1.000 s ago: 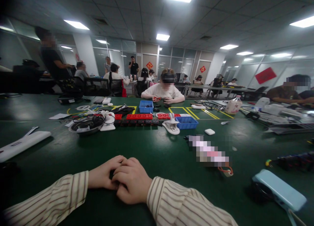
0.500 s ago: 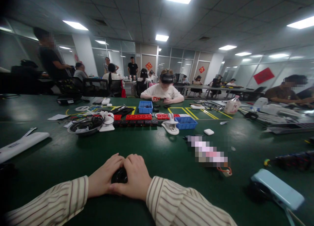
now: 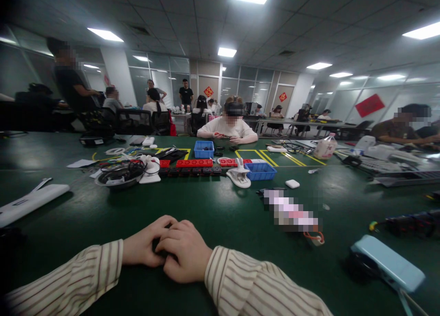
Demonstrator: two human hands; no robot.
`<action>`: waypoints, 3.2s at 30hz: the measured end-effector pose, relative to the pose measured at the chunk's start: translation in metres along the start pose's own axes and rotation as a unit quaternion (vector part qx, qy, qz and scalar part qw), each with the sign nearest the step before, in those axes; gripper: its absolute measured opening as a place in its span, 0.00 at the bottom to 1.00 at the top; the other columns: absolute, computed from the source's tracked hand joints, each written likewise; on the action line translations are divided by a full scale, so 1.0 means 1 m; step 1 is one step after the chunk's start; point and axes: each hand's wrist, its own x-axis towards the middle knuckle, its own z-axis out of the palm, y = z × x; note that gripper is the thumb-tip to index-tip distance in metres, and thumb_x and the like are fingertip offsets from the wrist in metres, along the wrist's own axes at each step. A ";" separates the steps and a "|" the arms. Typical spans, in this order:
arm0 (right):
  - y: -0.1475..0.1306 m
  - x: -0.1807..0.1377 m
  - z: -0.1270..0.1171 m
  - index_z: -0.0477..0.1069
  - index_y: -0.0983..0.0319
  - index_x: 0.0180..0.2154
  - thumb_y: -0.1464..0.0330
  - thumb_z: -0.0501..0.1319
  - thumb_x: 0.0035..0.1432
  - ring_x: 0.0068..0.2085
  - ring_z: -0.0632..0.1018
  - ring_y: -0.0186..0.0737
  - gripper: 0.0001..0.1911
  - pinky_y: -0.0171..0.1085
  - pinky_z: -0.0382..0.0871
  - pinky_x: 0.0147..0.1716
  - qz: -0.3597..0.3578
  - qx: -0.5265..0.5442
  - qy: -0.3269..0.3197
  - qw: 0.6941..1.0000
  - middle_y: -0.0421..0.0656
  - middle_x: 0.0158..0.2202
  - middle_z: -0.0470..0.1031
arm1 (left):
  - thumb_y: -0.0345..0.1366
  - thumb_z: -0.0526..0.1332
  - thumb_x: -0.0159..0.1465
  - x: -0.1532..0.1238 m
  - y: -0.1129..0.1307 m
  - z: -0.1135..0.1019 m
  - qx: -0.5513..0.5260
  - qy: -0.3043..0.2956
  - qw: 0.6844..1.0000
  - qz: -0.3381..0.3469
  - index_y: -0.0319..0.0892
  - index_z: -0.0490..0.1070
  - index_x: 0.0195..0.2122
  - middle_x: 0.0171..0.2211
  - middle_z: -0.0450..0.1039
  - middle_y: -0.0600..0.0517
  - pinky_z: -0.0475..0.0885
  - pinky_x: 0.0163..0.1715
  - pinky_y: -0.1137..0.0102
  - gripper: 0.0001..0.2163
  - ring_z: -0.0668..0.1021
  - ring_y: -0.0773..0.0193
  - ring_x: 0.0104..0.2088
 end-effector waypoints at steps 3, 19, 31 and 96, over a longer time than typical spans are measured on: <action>-0.003 0.001 -0.004 0.64 0.61 0.40 0.70 0.49 0.43 0.44 0.68 0.41 0.19 0.42 0.58 0.45 -0.021 0.008 0.014 1.000 0.44 0.41 0.71 | 0.30 0.65 0.43 -0.001 -0.002 0.001 0.000 0.001 1.000 0.004 0.45 0.68 0.40 0.43 0.61 0.52 0.62 0.49 0.65 0.21 0.66 0.57 0.45; -0.001 0.001 0.003 0.62 0.62 0.33 0.59 0.60 0.47 0.36 0.65 0.40 0.15 0.40 0.58 0.38 0.152 -0.084 0.028 0.984 0.42 0.33 0.65 | 0.39 0.65 0.44 0.001 0.006 0.009 0.065 0.038 0.996 -0.043 0.42 0.65 0.36 0.37 0.66 0.51 0.50 0.56 0.52 0.18 0.69 0.56 0.41; -0.003 0.001 -0.003 0.65 0.62 0.36 0.71 0.49 0.45 0.39 0.70 0.39 0.14 0.39 0.61 0.39 -0.027 -0.018 0.023 0.999 0.44 0.36 0.72 | 0.28 0.63 0.42 0.000 -0.003 0.004 -0.019 -0.017 0.999 0.023 0.44 0.70 0.36 0.40 0.62 0.54 0.63 0.46 0.67 0.18 0.67 0.58 0.43; -0.006 0.002 -0.005 0.64 0.60 0.38 0.72 0.50 0.45 0.45 0.67 0.40 0.15 0.41 0.57 0.46 -0.008 0.011 0.016 1.000 0.43 0.40 0.72 | 0.32 0.64 0.44 -0.001 -0.007 0.007 0.004 0.009 1.000 0.006 0.43 0.66 0.44 0.44 0.64 0.51 0.60 0.51 0.63 0.24 0.67 0.55 0.46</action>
